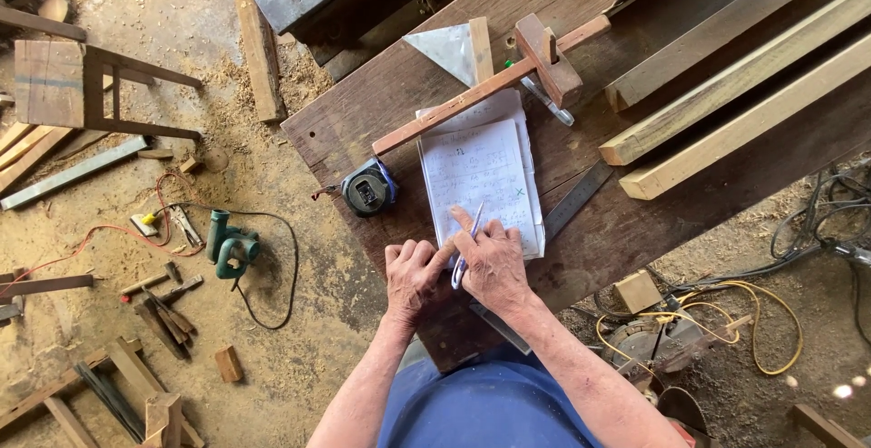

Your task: Measuring and marking dimensions on wooden planks using a square, pencil, and tape measure on a workbench.

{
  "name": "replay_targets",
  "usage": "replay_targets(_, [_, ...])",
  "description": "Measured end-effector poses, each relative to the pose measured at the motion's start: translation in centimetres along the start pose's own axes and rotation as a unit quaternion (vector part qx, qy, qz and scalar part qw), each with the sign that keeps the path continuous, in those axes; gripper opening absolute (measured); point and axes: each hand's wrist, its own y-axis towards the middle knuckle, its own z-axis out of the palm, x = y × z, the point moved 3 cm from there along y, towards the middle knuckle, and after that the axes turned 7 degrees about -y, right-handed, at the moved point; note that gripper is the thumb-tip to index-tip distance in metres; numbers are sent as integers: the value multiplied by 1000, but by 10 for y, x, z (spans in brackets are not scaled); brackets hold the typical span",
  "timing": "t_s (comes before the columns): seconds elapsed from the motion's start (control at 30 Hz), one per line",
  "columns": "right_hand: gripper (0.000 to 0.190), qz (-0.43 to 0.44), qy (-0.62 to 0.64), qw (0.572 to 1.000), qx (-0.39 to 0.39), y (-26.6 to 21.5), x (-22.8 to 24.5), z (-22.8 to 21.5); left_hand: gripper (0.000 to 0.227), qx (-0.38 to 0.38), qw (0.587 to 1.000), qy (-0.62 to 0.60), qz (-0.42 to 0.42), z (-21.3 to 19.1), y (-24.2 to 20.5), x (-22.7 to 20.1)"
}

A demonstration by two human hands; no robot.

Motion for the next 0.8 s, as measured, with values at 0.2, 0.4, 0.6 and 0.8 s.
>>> replay_targets(0.2, [22,-2,-4,1000,4,2,0,-5,58,-1,1000,-5,-2,3,-2,1])
replay_targets(0.4, [25,0,-27,1000,15,4,4,-10,57,5,1000,-3,1,5,-5,3])
replay_targets(0.6, [20,-4,-14,1000,-2,3,3,-8,59,12,1000,-7,-1,3,-3,2])
replay_targets(0.8, [22,-7,-14,1000,11,2,2,-7,57,14,1000,1,-3,5,-4,3])
